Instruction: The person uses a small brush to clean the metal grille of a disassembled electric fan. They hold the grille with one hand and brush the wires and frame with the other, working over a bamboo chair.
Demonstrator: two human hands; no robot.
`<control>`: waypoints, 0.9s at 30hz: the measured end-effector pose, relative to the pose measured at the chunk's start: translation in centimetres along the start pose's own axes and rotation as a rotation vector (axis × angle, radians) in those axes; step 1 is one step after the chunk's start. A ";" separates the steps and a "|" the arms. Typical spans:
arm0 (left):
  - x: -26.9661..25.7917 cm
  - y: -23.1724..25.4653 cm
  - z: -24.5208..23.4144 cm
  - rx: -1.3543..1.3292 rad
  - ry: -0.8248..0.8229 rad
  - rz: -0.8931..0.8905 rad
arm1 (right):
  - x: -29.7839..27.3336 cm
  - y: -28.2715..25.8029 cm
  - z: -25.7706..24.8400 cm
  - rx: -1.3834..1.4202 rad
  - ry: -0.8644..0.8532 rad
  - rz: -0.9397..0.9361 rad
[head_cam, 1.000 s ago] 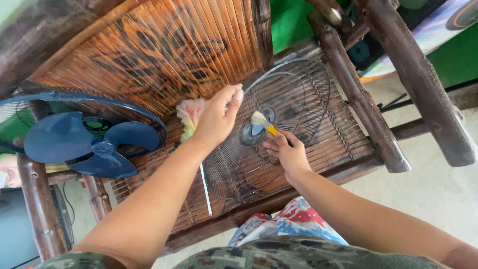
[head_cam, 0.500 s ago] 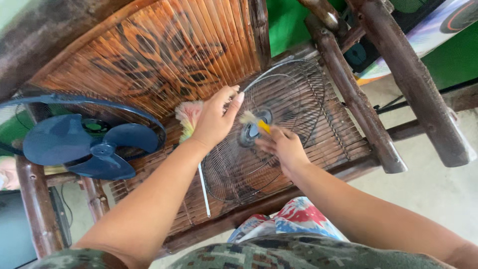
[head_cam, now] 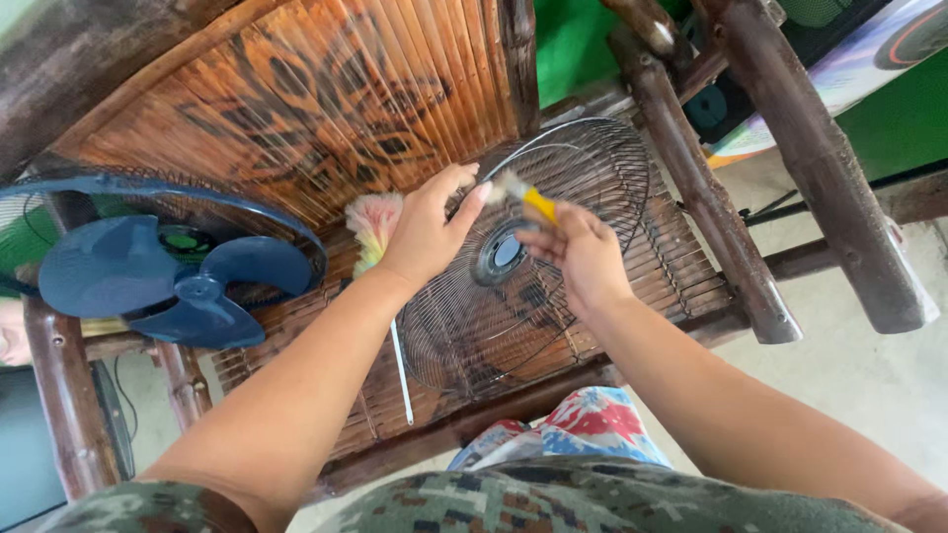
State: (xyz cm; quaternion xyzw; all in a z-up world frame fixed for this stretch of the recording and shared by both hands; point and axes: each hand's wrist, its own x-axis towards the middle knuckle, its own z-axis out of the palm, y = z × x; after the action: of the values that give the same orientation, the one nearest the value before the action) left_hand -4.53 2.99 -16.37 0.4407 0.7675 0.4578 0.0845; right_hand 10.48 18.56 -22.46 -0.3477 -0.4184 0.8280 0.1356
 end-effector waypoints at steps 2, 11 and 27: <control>0.3 -0.2 -0.2 0.017 0.021 0.006 | 0.3 -0.4 0.0 0.040 -0.035 -0.047; -0.3 -0.8 -0.6 0.022 0.011 0.028 | 0.1 0.2 -0.3 -0.055 -0.014 0.089; 0.5 -0.3 -0.6 -0.021 0.027 -0.059 | 0.6 -0.2 -1.2 0.012 -0.022 -0.027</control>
State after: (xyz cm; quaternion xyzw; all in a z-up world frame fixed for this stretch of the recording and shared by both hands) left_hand -5.35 2.96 -16.11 0.4107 0.7764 0.4690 0.0925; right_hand 10.84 19.74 -23.04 -0.3318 -0.4195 0.8325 0.1444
